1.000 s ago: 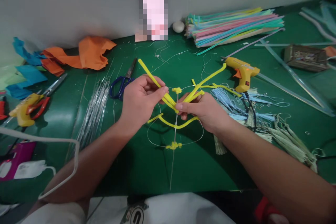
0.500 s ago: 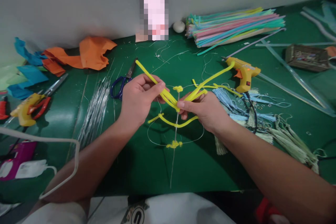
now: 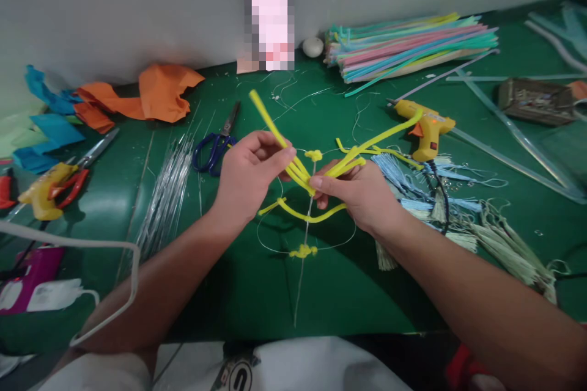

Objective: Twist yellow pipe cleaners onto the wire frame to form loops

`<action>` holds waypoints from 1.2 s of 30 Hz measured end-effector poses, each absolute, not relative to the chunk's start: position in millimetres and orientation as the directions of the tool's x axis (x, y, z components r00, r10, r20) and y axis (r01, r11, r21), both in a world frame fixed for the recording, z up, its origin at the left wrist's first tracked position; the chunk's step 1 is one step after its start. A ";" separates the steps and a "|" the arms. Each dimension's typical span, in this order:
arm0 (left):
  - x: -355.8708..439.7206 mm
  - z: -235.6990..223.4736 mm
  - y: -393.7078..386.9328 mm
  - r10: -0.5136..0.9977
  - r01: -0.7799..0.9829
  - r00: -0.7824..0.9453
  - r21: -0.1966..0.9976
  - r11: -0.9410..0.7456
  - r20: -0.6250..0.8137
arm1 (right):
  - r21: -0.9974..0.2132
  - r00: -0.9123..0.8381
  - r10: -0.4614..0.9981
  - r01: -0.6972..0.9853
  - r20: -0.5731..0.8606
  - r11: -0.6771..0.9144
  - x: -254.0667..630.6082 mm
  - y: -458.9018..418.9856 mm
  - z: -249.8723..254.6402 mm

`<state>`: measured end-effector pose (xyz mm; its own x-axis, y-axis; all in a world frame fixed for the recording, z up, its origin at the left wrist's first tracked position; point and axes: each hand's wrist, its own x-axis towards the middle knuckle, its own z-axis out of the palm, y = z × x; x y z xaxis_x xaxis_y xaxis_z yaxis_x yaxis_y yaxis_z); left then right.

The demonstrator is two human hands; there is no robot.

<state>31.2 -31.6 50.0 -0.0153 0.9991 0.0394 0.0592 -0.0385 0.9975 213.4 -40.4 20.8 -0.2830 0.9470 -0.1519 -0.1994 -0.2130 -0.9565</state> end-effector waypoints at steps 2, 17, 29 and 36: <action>31.9 50.8 -32.3 0.998 0.041 0.062 0.999 0.007 -0.009 | -0.960 -0.268 0.953 -0.196 -0.143 -0.199 213.1 -40.2 21.8; 35.8 54.9 -35.2 0.987 0.008 0.120 0.994 0.107 -0.108 | -0.933 -0.323 0.927 -0.236 -0.188 -0.271 211.2 -38.5 23.0; 32.2 52.4 -36.8 0.984 0.209 0.174 0.978 -0.007 -0.031 | -0.950 -0.297 0.943 -0.221 -0.150 -0.220 211.5 -38.5 19.5; 31.1 56.8 -37.9 0.983 0.267 0.177 0.964 -0.003 -0.046 | -0.948 -0.232 0.960 -0.239 -0.154 -0.210 211.1 -38.0 19.1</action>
